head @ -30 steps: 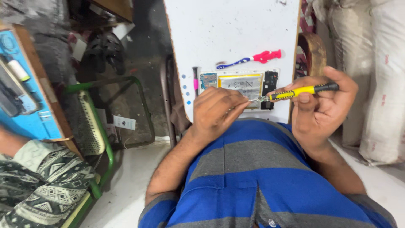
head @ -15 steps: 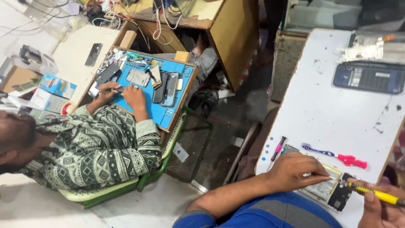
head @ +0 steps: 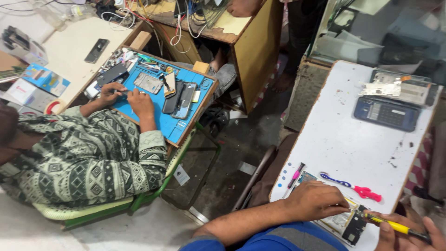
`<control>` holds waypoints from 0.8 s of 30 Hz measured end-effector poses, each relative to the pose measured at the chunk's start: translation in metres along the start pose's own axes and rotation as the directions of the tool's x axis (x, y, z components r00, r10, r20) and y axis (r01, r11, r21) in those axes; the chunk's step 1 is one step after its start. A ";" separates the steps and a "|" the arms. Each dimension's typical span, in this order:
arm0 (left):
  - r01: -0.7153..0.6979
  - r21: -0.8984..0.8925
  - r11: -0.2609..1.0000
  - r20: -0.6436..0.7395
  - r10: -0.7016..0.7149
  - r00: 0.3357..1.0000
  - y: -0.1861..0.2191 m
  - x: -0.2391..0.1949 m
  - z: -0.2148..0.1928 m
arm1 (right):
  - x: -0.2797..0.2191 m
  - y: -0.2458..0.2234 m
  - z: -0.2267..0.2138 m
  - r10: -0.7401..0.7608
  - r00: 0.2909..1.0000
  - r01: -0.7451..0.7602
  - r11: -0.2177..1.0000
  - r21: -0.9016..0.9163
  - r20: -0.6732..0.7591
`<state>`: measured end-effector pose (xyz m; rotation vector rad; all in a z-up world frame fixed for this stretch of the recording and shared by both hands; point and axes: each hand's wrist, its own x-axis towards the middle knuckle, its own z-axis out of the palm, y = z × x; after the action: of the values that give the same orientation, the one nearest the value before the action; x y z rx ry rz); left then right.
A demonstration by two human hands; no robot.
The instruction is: The person uses a screwdriver to remove screws from a disassembled mobile phone placed on a white work surface. They unscrew several fasteners, lift a small metal bracket, and continue working on the phone's internal components.
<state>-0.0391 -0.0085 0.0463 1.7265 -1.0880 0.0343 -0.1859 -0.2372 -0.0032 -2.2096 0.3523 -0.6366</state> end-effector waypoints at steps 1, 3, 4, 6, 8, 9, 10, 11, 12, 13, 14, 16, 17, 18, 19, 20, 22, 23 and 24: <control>0.006 -0.017 1.000 0.001 -0.006 1.000 0.000 0.001 0.001 | -0.001 0.002 -0.001 0.013 1.000 -0.013 0.999 0.034 -0.013; 0.022 -0.044 0.999 0.004 -0.022 1.000 0.001 0.003 -0.002 | -0.002 0.001 0.001 0.050 0.999 -0.049 0.998 0.043 -0.014; 0.027 -0.041 0.999 0.014 -0.026 1.000 0.002 0.003 -0.003 | -0.004 -0.001 0.002 0.076 0.997 -0.076 0.997 0.015 -0.002; 0.037 -0.035 0.999 0.034 -0.035 0.999 0.003 0.005 -0.005 | -0.007 -0.007 0.008 0.055 0.994 -0.037 0.982 0.188 -0.090; 0.084 -0.068 0.994 0.060 -0.080 0.995 0.004 0.004 -0.007 | -0.008 -0.017 0.014 0.032 0.989 0.007 0.965 0.262 -0.145; 0.108 -0.084 0.991 0.074 -0.101 0.992 0.003 0.003 -0.008 | -0.007 -0.022 0.016 0.016 0.988 0.024 0.967 0.252 -0.155; 0.084 -0.049 0.995 0.054 -0.082 0.995 0.003 0.002 -0.008 | -0.008 -0.027 0.017 0.022 0.986 0.023 0.965 0.263 -0.166; 0.062 -0.014 0.998 0.035 -0.061 0.998 0.003 0.002 -0.008 | -0.008 -0.032 0.018 0.028 0.984 0.022 0.962 0.274 -0.177; 0.040 0.022 0.999 0.016 -0.040 0.999 0.002 0.002 -0.008 | -0.009 -0.036 0.020 0.056 0.981 0.005 0.951 0.310 -0.188; 0.057 0.020 0.998 0.047 -0.058 0.997 0.001 0.002 -0.007 | -0.008 -0.039 0.021 0.071 0.978 -0.001 0.943 0.332 -0.198; 0.077 0.020 0.997 0.078 -0.079 0.994 0.000 0.001 -0.007 | -0.008 -0.043 0.023 0.087 0.975 -0.008 0.934 0.357 -0.207; 0.099 0.008 0.995 0.111 -0.099 0.989 -0.001 0.001 -0.005 | -0.008 -0.048 0.026 0.095 0.970 -0.003 0.926 0.379 -0.223; 0.100 -0.006 0.995 0.112 -0.099 0.989 -0.001 0.001 -0.004 | -0.008 -0.050 0.027 0.099 0.968 -0.002 0.921 0.390 -0.229; 0.102 -0.019 0.995 0.113 -0.100 0.989 -0.002 0.001 -0.004 | -0.008 -0.052 0.028 0.104 0.967 -0.002 0.916 0.401 -0.232; 0.087 -0.026 0.996 0.108 -0.084 0.991 -0.002 0.001 -0.004 | -0.007 -0.053 0.028 0.108 0.966 -0.002 0.911 0.413 -0.234; 0.072 -0.033 0.997 0.102 -0.069 0.992 -0.002 0.001 -0.004 | -0.006 -0.055 0.028 0.106 0.966 0.002 0.909 0.416 -0.237; 0.053 -0.045 0.998 0.092 -0.049 0.995 -0.002 0.002 -0.004 | -0.005 -0.057 0.028 0.102 0.965 0.010 0.906 0.423 -0.241; 0.049 -0.049 0.998 0.089 -0.044 0.995 -0.002 0.002 -0.004 | -0.004 -0.058 0.028 0.099 0.966 0.011 0.906 0.423 -0.237; 0.045 -0.052 0.998 0.085 -0.041 0.996 -0.002 0.002 -0.004 | -0.003 -0.059 0.028 0.096 0.968 0.012 0.906 0.423 -0.233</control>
<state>-0.0353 -0.0065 0.0477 1.7147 -1.1024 -0.0942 -0.1704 -0.1804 0.0251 -1.7077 0.3512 -0.8804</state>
